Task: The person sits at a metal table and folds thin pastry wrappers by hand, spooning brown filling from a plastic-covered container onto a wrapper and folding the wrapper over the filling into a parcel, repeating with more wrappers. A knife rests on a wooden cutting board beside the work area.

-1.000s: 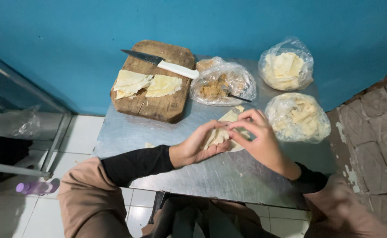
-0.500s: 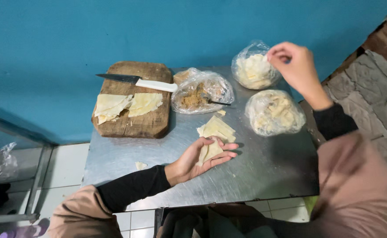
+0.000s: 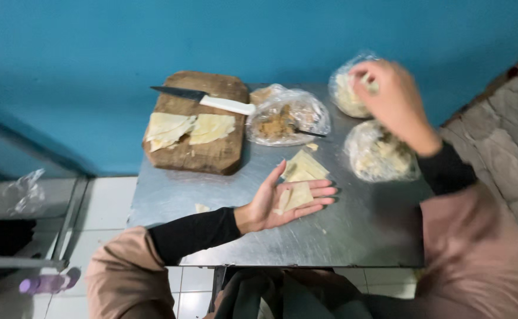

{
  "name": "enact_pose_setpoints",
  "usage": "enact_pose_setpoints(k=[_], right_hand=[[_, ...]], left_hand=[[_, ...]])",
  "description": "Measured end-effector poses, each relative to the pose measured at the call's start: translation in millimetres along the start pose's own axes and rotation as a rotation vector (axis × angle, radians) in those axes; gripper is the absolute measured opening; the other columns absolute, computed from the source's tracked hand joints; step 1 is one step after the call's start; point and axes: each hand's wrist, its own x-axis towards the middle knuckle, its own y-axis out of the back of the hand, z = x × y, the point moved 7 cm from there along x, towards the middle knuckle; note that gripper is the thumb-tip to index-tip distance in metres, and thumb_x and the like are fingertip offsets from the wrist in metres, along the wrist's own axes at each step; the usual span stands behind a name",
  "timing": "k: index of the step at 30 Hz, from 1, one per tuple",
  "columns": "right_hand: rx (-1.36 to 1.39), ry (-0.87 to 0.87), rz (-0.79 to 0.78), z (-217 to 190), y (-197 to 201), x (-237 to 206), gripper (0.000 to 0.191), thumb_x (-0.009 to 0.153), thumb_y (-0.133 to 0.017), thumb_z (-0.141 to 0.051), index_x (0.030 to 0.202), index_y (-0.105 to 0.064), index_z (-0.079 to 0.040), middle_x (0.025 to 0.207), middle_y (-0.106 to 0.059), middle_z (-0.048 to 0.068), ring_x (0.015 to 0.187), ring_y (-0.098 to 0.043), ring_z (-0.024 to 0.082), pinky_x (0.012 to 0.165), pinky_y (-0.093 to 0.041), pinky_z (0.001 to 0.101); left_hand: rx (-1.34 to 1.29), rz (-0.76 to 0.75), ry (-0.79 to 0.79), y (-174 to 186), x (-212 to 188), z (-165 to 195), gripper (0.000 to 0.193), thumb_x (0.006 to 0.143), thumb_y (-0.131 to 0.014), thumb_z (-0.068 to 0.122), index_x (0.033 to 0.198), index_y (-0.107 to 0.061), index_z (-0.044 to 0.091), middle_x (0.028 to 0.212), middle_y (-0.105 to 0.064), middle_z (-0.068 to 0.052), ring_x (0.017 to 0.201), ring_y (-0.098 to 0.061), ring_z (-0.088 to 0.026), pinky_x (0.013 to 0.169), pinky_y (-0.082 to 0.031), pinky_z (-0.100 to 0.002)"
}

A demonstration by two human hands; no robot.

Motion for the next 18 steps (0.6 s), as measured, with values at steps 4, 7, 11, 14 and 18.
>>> enact_pose_setpoints(k=[4,7,11,14,18], right_hand=[[0.229,0.178,-0.266,-73.6,-36.4,-47.9,0.023,0.094,-0.071,-0.025,0.107,-0.075,-0.007,0.109,-0.074,0.009,0.104,-0.067,0.027,0.091,-0.051,0.0403],[0.201,0.352,-0.384,-112.3,-66.7,-78.0,0.028,0.089,-0.073,-0.029,0.105,-0.076,-0.007,0.107,-0.074,0.009,0.103,-0.065,0.027,0.089,-0.049,0.0418],[0.252,0.264,-0.420,-108.1,-81.3,-97.7,0.024,0.085,-0.074,-0.027,0.101,-0.076,-0.009,0.103,-0.074,0.004,0.102,-0.065,0.027,0.087,-0.048,0.0405],[0.313,0.206,-0.316,-99.4,-77.4,-101.6,0.013,0.085,-0.076,-0.022,0.095,-0.077,-0.014,0.098,-0.073,0.001,0.099,-0.066,0.022,0.087,-0.051,0.0360],[0.570,0.026,-0.352,-83.0,-75.1,-102.4,0.015,0.088,-0.077,-0.015,0.102,-0.076,-0.012,0.097,-0.072,-0.001,0.089,-0.063,0.012,0.077,-0.053,0.0265]], left_hand=[[-0.082,-0.025,-0.005,1.9,1.0,-3.8,0.102,0.104,-0.024,0.077,0.159,-0.031,-0.008,0.162,-0.038,-0.027,0.148,-0.042,-0.037,0.125,-0.034,-0.041],[-0.111,0.020,-0.023,10.9,0.1,-5.3,0.102,0.103,-0.027,0.078,0.155,-0.034,-0.010,0.155,-0.043,-0.028,0.144,-0.045,-0.041,0.125,-0.035,-0.045],[-0.095,0.074,-0.024,18.8,0.5,-6.3,0.096,0.107,-0.034,0.074,0.151,-0.038,-0.012,0.148,-0.050,-0.026,0.139,-0.050,-0.042,0.125,-0.037,-0.048],[0.009,0.100,-0.046,17.5,-0.4,-2.3,0.086,0.108,-0.038,0.065,0.150,-0.041,-0.010,0.148,-0.052,-0.023,0.138,-0.052,-0.039,0.125,-0.038,-0.046],[0.244,0.113,-0.173,10.3,-1.4,12.4,0.064,0.109,-0.043,0.048,0.147,-0.043,-0.002,0.150,-0.053,-0.018,0.140,-0.052,-0.031,0.122,-0.037,-0.046]])
